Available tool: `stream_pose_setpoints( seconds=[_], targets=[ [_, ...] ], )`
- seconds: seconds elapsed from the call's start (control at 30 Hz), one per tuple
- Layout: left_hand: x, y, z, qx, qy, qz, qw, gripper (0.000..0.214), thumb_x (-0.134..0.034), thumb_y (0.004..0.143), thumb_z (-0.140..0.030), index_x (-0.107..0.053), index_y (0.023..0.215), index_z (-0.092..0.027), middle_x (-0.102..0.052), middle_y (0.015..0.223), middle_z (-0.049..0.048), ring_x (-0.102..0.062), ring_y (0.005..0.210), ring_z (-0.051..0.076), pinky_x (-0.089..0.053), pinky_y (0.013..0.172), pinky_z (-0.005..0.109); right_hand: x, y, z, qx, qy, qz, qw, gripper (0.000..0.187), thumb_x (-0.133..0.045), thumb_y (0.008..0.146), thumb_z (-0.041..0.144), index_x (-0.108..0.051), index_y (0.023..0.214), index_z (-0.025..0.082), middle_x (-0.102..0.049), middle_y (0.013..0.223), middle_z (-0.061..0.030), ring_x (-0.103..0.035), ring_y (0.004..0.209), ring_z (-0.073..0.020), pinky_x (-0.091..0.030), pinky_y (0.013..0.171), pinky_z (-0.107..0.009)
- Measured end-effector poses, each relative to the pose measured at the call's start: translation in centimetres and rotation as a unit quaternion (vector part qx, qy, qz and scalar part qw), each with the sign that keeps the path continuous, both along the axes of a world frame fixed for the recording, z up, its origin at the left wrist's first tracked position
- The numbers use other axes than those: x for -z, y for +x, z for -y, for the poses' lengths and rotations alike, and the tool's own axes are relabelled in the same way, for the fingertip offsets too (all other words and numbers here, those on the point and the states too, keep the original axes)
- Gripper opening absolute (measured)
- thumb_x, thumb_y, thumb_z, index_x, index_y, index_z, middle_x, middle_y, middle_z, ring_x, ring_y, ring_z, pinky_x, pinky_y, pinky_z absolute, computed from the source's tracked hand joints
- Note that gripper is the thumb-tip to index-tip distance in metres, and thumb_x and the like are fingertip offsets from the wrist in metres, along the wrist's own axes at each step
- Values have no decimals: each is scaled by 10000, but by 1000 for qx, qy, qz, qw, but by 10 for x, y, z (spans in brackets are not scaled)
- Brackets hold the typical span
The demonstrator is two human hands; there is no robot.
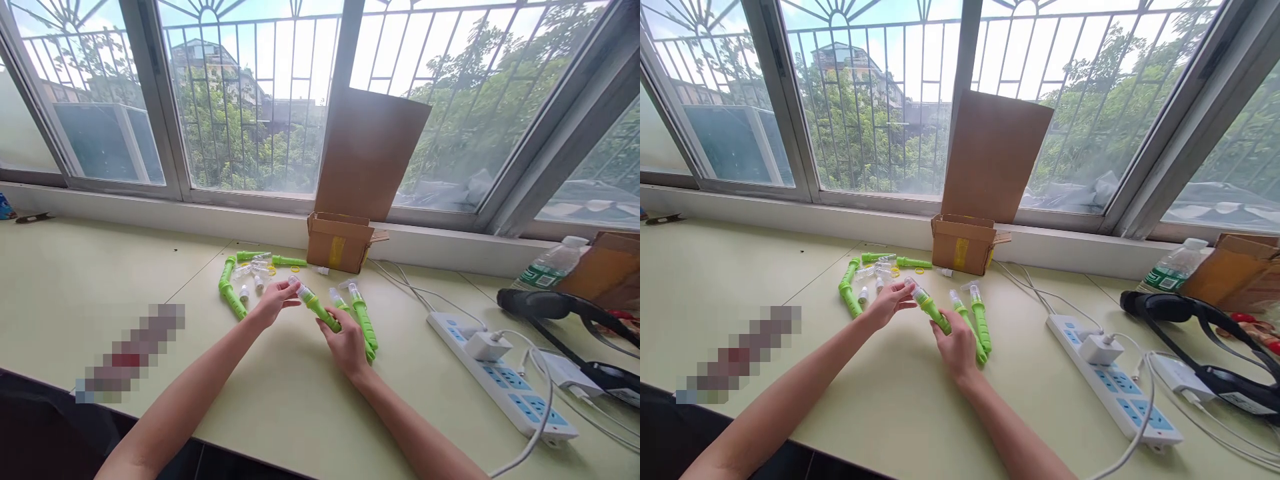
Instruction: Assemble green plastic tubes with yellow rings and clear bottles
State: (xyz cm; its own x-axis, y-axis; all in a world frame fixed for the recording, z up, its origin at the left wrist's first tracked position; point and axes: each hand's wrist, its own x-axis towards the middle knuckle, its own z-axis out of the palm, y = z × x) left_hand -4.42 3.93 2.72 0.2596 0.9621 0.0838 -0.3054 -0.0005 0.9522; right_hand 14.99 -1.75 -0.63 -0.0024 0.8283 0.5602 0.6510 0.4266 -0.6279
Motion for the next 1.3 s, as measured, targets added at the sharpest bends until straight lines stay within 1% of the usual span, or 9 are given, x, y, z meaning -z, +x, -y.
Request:
stream_pose_setpoints(
  seconds=[0.27, 0.53, 0.63, 0.73, 0.97, 1.07, 1.17, 1.23, 1.3],
  targets=[
    [0, 6, 3, -26, -4, 29, 999, 381, -744, 690, -477, -659, 798, -122, -665, 825, 76, -626, 797, 192, -491, 839, 390, -6, -3, 5, -53, -27, 2, 998, 294, -543, 855, 404, -687, 1011, 201, -703, 806, -47, -582, 612, -179, -443, 618, -286],
    [-6, 9, 6, -42, 19, 32, 998, 380, -755, 673, -479, -661, 779, -127, -658, 779, 57, -612, 734, 176, -497, 803, 380, -16, -5, 8, -114, -112, -126, 979, 304, -575, 817, 472, -671, 801, 185, -517, 572, 10, -411, 491, -125, -300, 459, -250],
    [-8, 9, 8, -38, 29, 32, 998, 375, -753, 675, -476, -660, 767, -124, -647, 757, 51, -606, 719, 169, -500, 790, 369, -19, -6, 9, -155, -185, -190, 952, 365, -578, 805, 511, -571, 632, 189, -426, 492, 40, -334, 407, -90, -243, 409, -241],
    [-11, 8, 8, -36, 38, 28, 998, 377, -754, 673, -478, -664, 768, -125, -643, 753, 50, -600, 711, 164, -502, 780, 357, -20, -5, 8, -201, -259, -245, 913, 425, -579, 787, 552, -507, 577, 189, -407, 476, 50, -307, 365, -67, -192, 381, -233],
    [-12, 7, 8, -23, 52, 30, 998, 375, -744, 693, -469, -671, 819, -123, -634, 783, 49, -589, 733, 152, -509, 786, 342, -21, 2, 5, -264, -403, -382, 788, 400, -615, 766, 535, -604, 884, 153, -496, 580, 43, -258, 368, -32, -132, 374, -203],
    [-11, 6, 7, -4, 61, 39, 997, 362, -735, 716, -449, -674, 858, -121, -635, 820, 57, -592, 761, 154, -511, 803, 348, -22, 3, 5, -271, -434, -398, 761, 411, -587, 779, 538, -605, 928, 155, -482, 572, 48, -212, 369, -31, -128, 369, -197],
    [-9, 4, 6, 16, 58, 53, 997, 363, -726, 731, -442, -670, 895, -122, -647, 856, 69, -610, 802, 168, -509, 812, 352, -22, -1, 8, -265, -414, -394, 777, 398, -597, 773, 542, -604, 897, 164, -485, 578, 49, -235, 371, -31, -144, 371, -196],
    [-6, 4, 5, 25, 39, 60, 997, 382, -728, 727, -448, -663, 917, -123, -662, 879, 81, -628, 834, 186, -502, 823, 357, -20, -6, 10, -242, -376, -371, 814, 382, -607, 765, 553, -596, 800, 174, -488, 566, 43, -287, 371, -43, -164, 371, -205],
    [-3, 5, 4, 27, 14, 68, 997, 402, -737, 715, -455, -654, 925, -123, -675, 896, 95, -644, 856, 204, -495, 837, 367, -17, -10, 11, -207, -324, -319, 866, 406, -580, 779, 571, -564, 663, 182, -467, 524, 39, -313, 368, -62, -199, 373, -221]
  ],
)
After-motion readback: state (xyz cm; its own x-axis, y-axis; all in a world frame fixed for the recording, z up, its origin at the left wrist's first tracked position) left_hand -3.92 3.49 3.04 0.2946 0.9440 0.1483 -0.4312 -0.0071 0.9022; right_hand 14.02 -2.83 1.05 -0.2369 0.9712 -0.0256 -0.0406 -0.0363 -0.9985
